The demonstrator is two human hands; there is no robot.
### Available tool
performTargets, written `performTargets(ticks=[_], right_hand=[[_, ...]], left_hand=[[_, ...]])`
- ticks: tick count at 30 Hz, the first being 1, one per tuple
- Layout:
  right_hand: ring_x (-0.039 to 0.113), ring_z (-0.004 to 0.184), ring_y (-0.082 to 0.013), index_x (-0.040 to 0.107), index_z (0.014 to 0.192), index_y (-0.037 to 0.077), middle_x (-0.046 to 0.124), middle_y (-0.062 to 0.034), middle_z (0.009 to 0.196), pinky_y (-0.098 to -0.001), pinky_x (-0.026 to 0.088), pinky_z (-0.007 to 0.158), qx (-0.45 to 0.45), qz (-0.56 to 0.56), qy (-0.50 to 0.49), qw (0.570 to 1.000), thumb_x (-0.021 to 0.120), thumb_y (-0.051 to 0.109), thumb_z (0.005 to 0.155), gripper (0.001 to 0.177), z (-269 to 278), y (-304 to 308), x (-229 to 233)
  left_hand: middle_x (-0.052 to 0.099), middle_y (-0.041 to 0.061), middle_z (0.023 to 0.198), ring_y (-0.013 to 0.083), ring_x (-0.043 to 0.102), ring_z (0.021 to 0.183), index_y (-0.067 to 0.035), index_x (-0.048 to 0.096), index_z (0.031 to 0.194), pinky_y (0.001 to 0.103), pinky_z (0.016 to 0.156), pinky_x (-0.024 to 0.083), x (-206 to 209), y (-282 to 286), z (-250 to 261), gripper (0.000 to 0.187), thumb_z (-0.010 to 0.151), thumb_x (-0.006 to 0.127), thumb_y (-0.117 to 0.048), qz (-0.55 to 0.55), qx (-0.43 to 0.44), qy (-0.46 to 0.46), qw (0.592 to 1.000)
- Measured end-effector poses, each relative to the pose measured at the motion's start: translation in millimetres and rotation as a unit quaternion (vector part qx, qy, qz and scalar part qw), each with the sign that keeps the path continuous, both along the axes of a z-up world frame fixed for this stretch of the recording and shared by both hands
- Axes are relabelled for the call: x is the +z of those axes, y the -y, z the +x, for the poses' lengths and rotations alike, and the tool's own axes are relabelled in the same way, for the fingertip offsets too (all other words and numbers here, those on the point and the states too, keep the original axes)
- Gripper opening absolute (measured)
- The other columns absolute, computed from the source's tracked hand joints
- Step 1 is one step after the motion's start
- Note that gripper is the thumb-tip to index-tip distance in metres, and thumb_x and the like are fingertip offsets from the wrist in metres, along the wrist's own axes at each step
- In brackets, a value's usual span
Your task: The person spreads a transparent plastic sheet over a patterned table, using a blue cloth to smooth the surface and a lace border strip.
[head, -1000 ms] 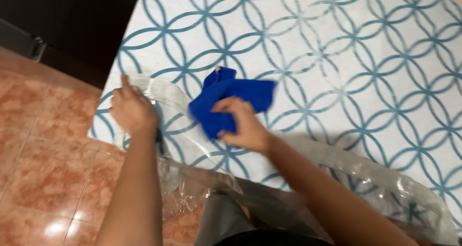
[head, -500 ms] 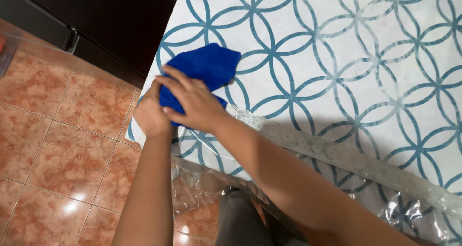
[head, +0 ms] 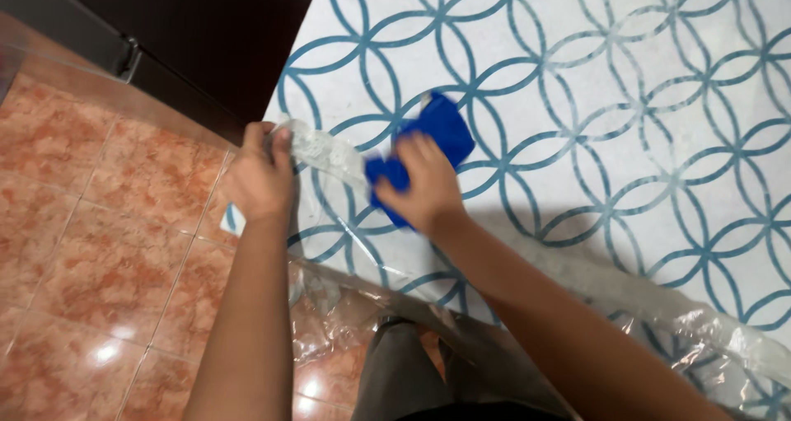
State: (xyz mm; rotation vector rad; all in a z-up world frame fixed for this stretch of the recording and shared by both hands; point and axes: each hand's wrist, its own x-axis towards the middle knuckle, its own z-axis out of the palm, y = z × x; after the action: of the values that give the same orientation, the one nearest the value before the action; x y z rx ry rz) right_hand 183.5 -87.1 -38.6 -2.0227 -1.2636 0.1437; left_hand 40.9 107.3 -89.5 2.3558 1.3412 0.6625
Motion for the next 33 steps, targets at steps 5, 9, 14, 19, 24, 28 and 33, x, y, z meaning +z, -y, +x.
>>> performTargets(ticks=[5, 9, 14, 19, 24, 28, 33], right_hand=[[0.054, 0.115, -0.0347, 0.06, 0.124, 0.005, 0.059, -0.0149, 0.124, -0.0475, 0.044, 0.099, 0.111, 0.065, -0.017, 0.991, 0.076, 0.021, 0.083, 0.047, -33, -88, 4], [0.055, 0.111, -0.0293, 0.064, 0.119, 0.014, 0.062, -0.0061, 0.116, -0.0459, 0.043, 0.09, 0.115, -0.134, 0.066, 0.982, 0.079, 0.028, 0.078, 0.046, -38, -75, 2], [0.059, 0.101, -0.0279, 0.07, 0.109, 0.015, 0.064, -0.0068, 0.106, -0.0431, 0.043, 0.082, 0.079, -0.119, 0.132, 0.981, 0.084, 0.033, 0.066, 0.049, -21, 10, -7], [0.062, 0.084, -0.0255, 0.068, 0.086, 0.017, 0.066, -0.0047, 0.087, -0.0404, 0.044, 0.071, 0.034, -0.189, 0.153, 0.969, 0.087, 0.029, 0.063, 0.031, -5, 103, 3], [0.064, 0.085, -0.0269, 0.068, 0.087, 0.013, 0.069, -0.0043, 0.087, -0.0419, 0.045, 0.073, -0.011, -0.245, 0.129, 0.961, 0.085, 0.029, 0.066, 0.032, 5, 129, 17], [0.062, 0.108, -0.0317, 0.067, 0.114, 0.008, 0.066, -0.0121, 0.113, -0.0448, 0.051, 0.094, -0.099, -0.014, 0.04, 0.994, 0.078, 0.027, 0.079, 0.042, -1, 50, 8], [0.057, 0.107, -0.035, 0.062, 0.126, 0.017, 0.059, -0.0126, 0.123, -0.0478, 0.052, 0.08, 0.06, -0.069, -0.018, 0.996, 0.069, 0.034, 0.087, 0.043, -46, -74, 21]], left_hand=[[0.075, 0.01, 0.084, 0.0379, 0.071, 0.078, -0.026, 0.07, 0.11, 0.049, 0.063, 0.053, -9, -9, -7, 0.02, 0.091, 0.065, -0.03, -0.006, -0.006, -0.032, 0.999], [0.076, 0.009, 0.086, 0.0383, 0.07, 0.075, -0.024, 0.069, 0.106, 0.049, 0.061, 0.052, -6, -8, -1, 0.015, 0.098, 0.066, -0.035, 0.007, -0.001, 0.011, 1.0], [0.075, 0.01, 0.081, 0.0383, 0.069, 0.069, -0.022, 0.071, 0.103, 0.049, 0.058, 0.05, 6, -1, 3, 0.019, 0.103, 0.066, -0.041, 0.012, 0.031, 0.039, 0.999], [0.072, 0.012, 0.076, 0.0388, 0.068, 0.069, -0.021, 0.071, 0.103, 0.049, 0.058, 0.05, 5, 0, 3, 0.022, 0.104, 0.067, -0.043, 0.024, 0.038, 0.031, 0.998], [0.076, 0.008, 0.085, 0.0384, 0.069, 0.073, -0.02, 0.068, 0.101, 0.05, 0.058, 0.05, 0, 0, 1, 0.022, 0.105, 0.066, -0.041, 0.036, 0.011, 0.004, 0.999], [0.076, 0.007, 0.088, 0.038, 0.07, 0.074, -0.02, 0.068, 0.103, 0.05, 0.059, 0.051, -3, -3, 3, 0.022, 0.103, 0.066, -0.042, 0.027, 0.018, -0.012, 0.999], [0.074, 0.011, 0.084, 0.0399, 0.069, 0.073, -0.023, 0.068, 0.106, 0.051, 0.057, 0.049, -8, -9, -1, 0.014, 0.099, 0.066, -0.036, 0.017, 0.01, -0.059, 0.998]])
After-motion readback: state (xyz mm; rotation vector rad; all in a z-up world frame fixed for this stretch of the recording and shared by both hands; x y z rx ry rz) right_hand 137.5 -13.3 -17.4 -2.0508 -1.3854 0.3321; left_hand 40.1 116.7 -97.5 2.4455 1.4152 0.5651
